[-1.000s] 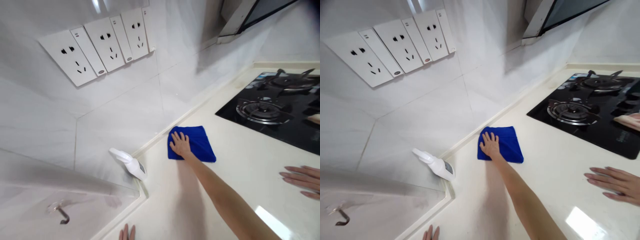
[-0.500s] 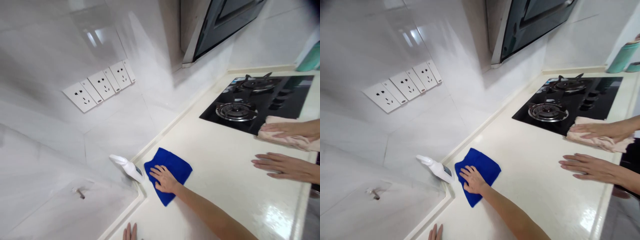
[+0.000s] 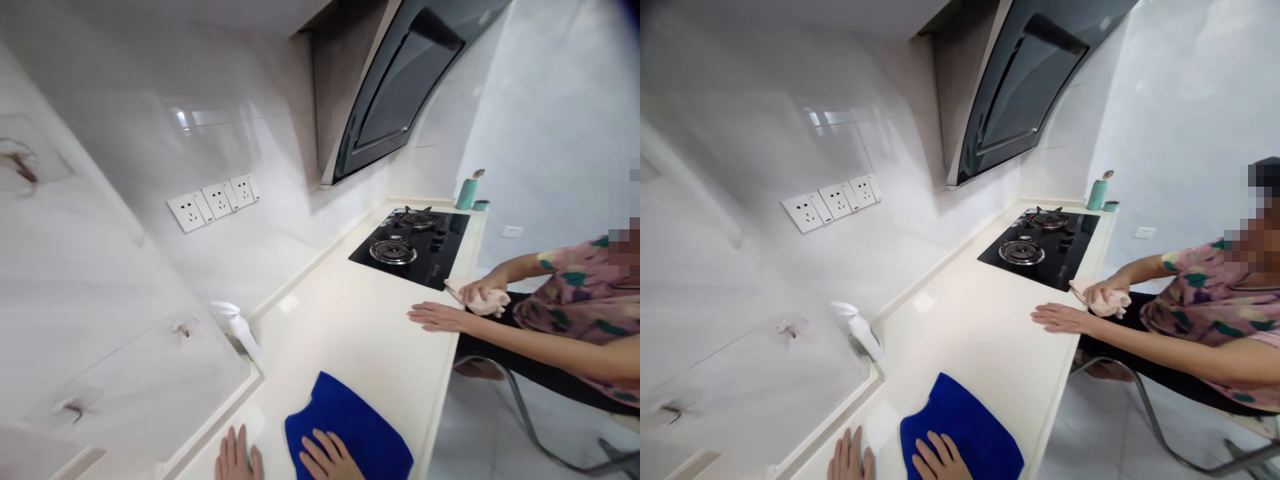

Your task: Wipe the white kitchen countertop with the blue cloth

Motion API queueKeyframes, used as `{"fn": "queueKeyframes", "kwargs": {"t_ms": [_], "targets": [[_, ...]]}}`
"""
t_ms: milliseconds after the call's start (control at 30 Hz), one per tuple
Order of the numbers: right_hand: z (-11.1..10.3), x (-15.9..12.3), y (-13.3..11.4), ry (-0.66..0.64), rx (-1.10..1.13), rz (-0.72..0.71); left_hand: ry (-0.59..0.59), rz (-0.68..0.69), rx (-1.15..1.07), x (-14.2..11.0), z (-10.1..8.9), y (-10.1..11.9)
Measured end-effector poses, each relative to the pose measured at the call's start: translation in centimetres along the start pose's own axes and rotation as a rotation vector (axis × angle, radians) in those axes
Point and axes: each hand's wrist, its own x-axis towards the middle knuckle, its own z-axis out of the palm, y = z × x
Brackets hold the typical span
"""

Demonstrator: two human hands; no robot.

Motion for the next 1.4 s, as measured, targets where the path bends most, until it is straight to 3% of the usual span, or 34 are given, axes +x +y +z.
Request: {"fn": "queueKeyframes", "kwargs": {"t_ms": [100,200,300,400,467,533,733,867,1067,1133,1200,1300,1400], "targets": [[-0.8,-1.6,-0.5,0.067,-0.050,0.034,-0.018,-0.003,-0.040,-0.1,-0.6,-0.3],[-2.5,-2.9,1.1,0.146,-0.140,0.183,-0.015,0.075,-0.104,-1.5,-1.1,0.9],[-2.9,-4.1,3.5,0.169,-0.227,0.272,-0.126,0.325,-0.206,-4.9,-1.3,4.8],[-1.5,-4.7,4.6,0.193,-0.305,0.329,-0.261,0.544,-0.243,-9.1,-1.3,10.2],[-0.2,-4.6,4.5,0.237,-0.347,0.388,-0.337,0.598,-0.231,-11.3,-1.3,12.8],[0.8,-4.6,3.9,0.267,-0.364,0.451,-0.369,0.596,-0.206,-12.5,-1.3,13.8],[1.1,-5.5,2.6,0.274,-0.249,0.471,-0.362,0.594,-0.154,-13.3,-1.8,10.7],[1.0,-7.1,2.8,0.443,-0.050,0.472,-0.377,0.560,-0.099,-13.2,-3.8,7.5],[2.0,-9.7,3.8,0.520,0.001,0.418,-0.297,0.559,0.034,-14.4,-8.0,-1.9],[2.3,-9.9,4.0,0.521,-0.016,0.410,-0.256,0.517,0.045,-14.9,-8.9,-5.1],[2.4,-9.9,4.0,0.504,-0.044,0.409,-0.216,0.434,0.021,-14.9,-9.3,-7.0],[2.3,-9.5,3.8,0.464,-0.100,0.423,-0.201,0.251,-0.046,-13.7,-9.4,-6.2],[2.3,-9.4,3.5,0.448,-0.156,0.451,-0.224,0.220,-0.090,-11.8,-8.9,-2.4]]}}
